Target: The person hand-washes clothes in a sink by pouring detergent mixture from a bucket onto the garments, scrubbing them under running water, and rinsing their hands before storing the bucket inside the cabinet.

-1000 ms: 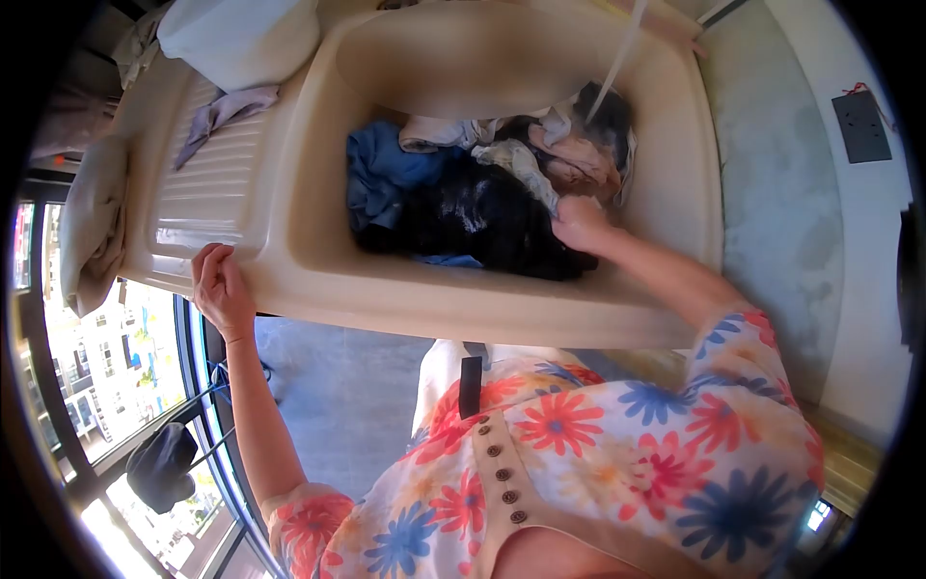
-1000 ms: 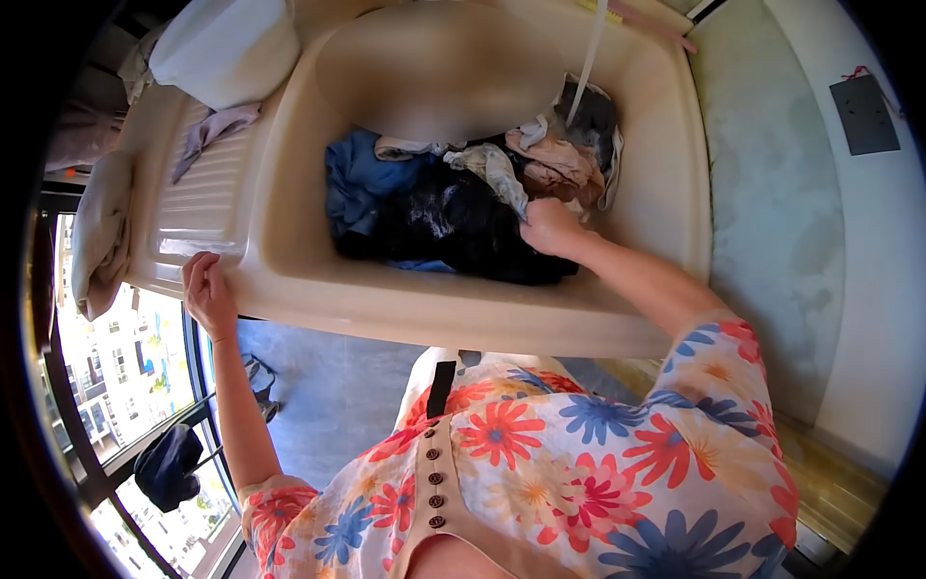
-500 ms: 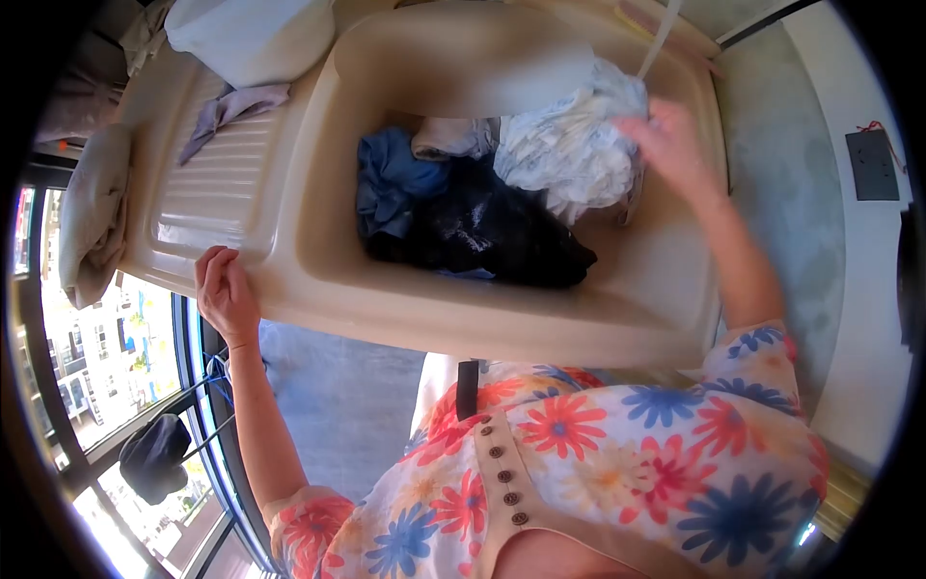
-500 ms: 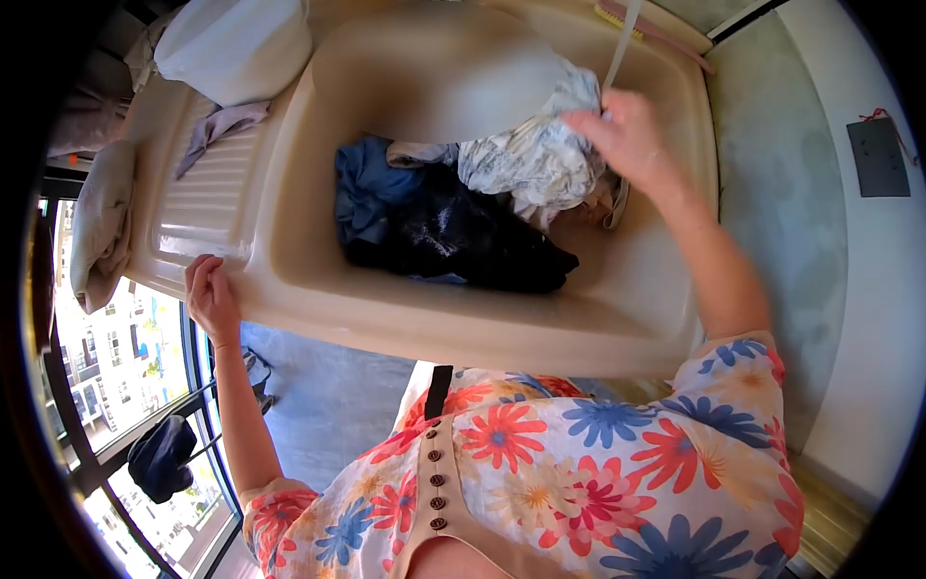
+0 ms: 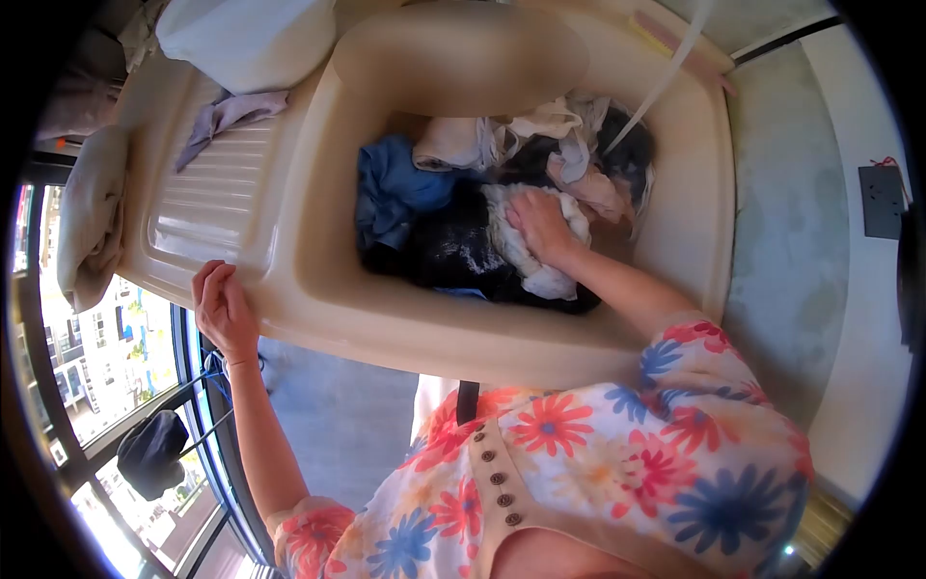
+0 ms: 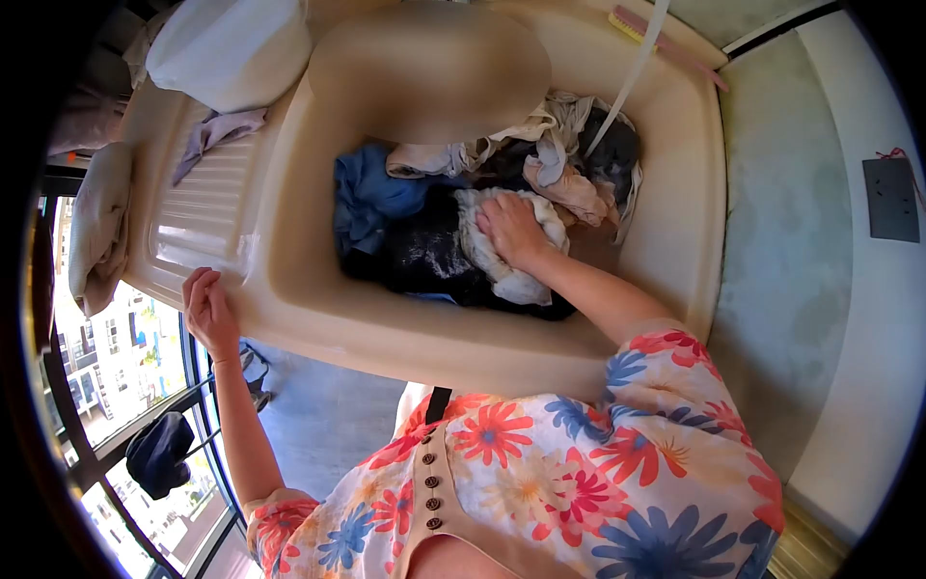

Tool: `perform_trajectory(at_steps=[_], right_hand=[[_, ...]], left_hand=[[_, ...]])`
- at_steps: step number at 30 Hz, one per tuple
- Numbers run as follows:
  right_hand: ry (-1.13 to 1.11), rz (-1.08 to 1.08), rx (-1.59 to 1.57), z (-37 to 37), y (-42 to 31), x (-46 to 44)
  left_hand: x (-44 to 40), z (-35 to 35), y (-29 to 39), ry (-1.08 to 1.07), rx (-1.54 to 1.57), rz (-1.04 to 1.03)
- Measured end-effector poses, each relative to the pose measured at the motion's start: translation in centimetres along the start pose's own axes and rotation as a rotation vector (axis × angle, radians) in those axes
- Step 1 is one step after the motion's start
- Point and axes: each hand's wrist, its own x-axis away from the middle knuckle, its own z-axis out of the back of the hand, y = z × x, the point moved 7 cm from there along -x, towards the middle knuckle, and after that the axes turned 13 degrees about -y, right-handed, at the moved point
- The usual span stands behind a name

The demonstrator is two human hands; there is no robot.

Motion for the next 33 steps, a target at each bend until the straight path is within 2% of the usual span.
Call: perform_trajectory(at_steps=[1,4,7,10,13,15,17,19,21,24,26,27,28,30,33], right_hand=[[-0.085,0.010,0.000,-1.0,1.2,0.7],[-0.160,-0.024,0.025,-4.0,6.5,-0.3],[-0.451,-0.102,0.246,-5.8,9.9,-4.7],[-0.289,-0.418,0.066,-4.5,9.9,-5.7],[-0.155,-0.193,-0.020,-2.7,5.5,-1.7],[-0.192,-0.198,-0.162,-2.4,5.5,3.1],[-0.206,-0.144,-0.159,0.5,7.5,7.5],[-0.180,-0.447,-0.161,4.9,14.4,10.3],[-0.063,-0.716,-0.228,6.2,23.0,11.3],[0.038,-0.597,0.012,13.4,13.6,6.7],[0.068,-0.513,-0.058,11.2,11.3,4.9],[0.177,-0.313,-0.105,9.8,8.5,4.8],[0.085,-0.133,-0.245,4.9,7.3,5.4],[0.240,0.027,0.253,3.2,-0.5,6.4],[-0.118,-0.107,0.196,-0.5,2.4,3.8]], left_hand=[[0.0,-0.2,-0.1,-0.004,0.005,0.010],[0.0,-0.1,-0.4,-0.002,0.010,0.019],[-0.1,0.1,-0.3,0.008,0.010,-0.015],[0.0,0.2,-0.2,0.018,0.002,-0.029],[0.0,0.0,-0.3,0.021,-0.003,-0.016],[0.0,-0.1,-0.5,0.023,-0.001,-0.021],[0.0,0.1,-0.6,0.018,0.007,-0.023],[0.0,0.1,-0.2,0.019,0.016,-0.028],[0.2,0.0,-0.5,0.029,-0.002,-0.023],[0.1,-0.1,-0.6,0.031,0.014,-0.001],[0.1,0.0,-0.6,0.029,0.016,0.008],[0.1,0.1,-0.5,0.025,0.009,0.004],[0.1,0.0,-0.5,0.021,0.003,0.002],[0.0,-0.1,-0.5,0.026,0.009,-0.017],[0.3,0.1,-0.6,0.017,-0.029,-0.016]])
